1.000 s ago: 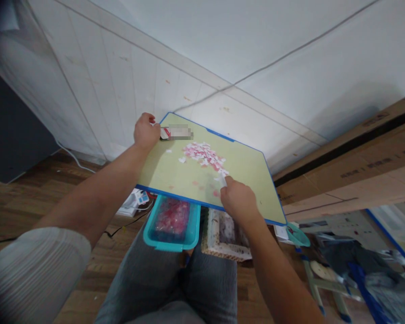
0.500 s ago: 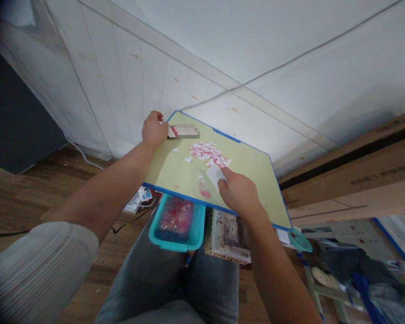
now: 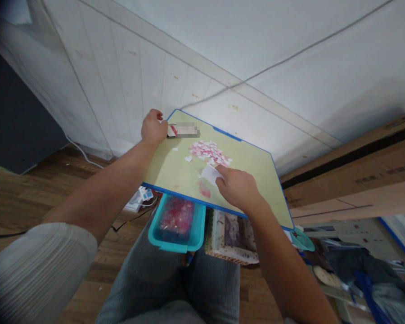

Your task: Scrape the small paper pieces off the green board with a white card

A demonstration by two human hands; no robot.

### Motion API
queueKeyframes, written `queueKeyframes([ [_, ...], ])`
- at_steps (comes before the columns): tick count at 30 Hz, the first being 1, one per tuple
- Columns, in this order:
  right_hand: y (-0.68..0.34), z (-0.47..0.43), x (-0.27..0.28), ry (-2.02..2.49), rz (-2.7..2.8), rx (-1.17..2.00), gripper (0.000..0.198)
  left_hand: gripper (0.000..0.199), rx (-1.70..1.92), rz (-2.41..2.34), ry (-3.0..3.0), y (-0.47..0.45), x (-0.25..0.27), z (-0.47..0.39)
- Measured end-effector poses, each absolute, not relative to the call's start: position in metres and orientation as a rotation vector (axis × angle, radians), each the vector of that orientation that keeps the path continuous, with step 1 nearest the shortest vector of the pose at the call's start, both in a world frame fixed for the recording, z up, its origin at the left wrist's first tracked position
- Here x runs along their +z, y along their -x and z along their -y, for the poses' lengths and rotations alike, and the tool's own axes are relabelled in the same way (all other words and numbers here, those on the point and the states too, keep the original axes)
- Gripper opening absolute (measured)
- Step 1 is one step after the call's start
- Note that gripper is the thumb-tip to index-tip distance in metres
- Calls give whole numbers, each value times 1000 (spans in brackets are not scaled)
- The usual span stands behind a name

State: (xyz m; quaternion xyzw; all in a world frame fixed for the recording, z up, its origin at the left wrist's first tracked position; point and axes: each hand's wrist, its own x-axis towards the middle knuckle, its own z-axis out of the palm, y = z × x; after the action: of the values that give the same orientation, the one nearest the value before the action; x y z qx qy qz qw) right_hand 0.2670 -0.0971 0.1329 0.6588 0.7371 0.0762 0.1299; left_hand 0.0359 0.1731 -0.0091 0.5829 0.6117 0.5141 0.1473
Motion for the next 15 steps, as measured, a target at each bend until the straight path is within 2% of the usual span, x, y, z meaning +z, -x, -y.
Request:
queueKeyframes([
  [15, -301, 91, 117, -2144, -1987, 302, 45, 31, 1461, -1821, -1682, -36, 0, -165],
])
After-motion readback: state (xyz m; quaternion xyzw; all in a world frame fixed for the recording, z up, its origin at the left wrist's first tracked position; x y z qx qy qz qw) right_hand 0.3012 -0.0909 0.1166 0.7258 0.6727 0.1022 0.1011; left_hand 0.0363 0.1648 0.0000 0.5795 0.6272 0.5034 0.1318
